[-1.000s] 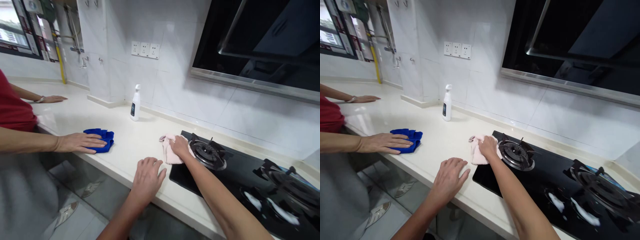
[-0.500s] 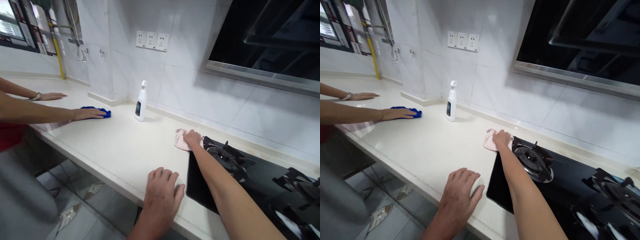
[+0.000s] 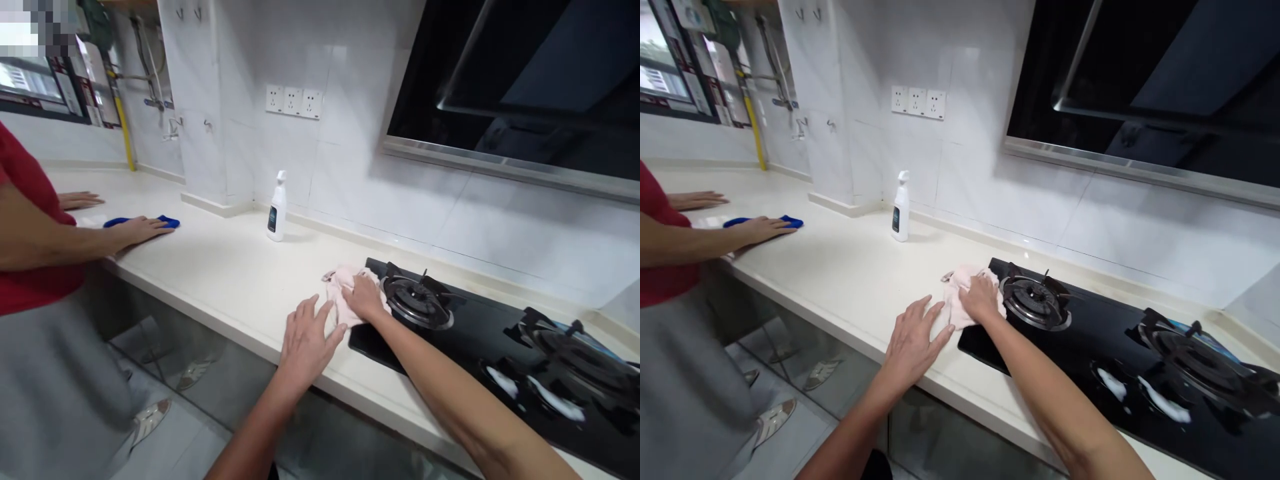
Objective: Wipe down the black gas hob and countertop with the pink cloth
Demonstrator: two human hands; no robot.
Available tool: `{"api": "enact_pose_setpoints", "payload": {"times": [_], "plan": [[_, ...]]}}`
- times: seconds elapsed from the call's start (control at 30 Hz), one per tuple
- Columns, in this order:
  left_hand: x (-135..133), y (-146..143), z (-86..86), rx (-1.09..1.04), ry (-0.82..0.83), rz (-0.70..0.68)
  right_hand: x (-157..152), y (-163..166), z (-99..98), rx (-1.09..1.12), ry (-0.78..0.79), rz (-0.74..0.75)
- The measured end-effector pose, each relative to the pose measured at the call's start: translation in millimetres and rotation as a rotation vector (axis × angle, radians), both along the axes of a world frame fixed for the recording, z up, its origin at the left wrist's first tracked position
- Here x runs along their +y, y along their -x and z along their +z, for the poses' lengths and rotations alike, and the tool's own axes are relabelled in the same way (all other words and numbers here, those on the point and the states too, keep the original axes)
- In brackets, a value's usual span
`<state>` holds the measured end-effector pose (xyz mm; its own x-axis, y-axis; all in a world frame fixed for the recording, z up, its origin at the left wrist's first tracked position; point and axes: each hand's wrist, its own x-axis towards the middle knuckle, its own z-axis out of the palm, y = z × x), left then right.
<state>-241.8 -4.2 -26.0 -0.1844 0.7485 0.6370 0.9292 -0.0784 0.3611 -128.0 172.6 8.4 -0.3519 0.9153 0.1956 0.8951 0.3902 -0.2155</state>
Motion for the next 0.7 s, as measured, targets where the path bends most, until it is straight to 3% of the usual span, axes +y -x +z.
{"api": "enact_pose_setpoints", "payload": {"times": [0.2, 0.33, 0.4, 0.47, 0.57, 0.7], "plan": [[2, 11, -0.1, 0.034, -0.032, -0.061, -74, -23, -14.5, 0.180, 0.053, 0.215], [-7, 4, 13.3, 0.053, -0.092, -0.109, -96, -56, -13.6, 0.535, 0.140, 0.410], [-12, -10, 22.2, 0.069, -0.078, -0.154, -103, -84, -11.7, 0.653, 0.094, 0.444], [-15, -27, 28.1, 0.091, 0.037, -0.196, -109, -118, -14.8, 0.634, -0.081, 0.436], [-9, -49, 29.3, 0.109, 0.344, -0.178, -116, -174, -34.6, 0.443, -0.362, 0.323], [8, -55, 28.4, 0.084, 0.530, -0.094, -120, -226, -73.0, 0.235, -0.399, 0.115]]}}
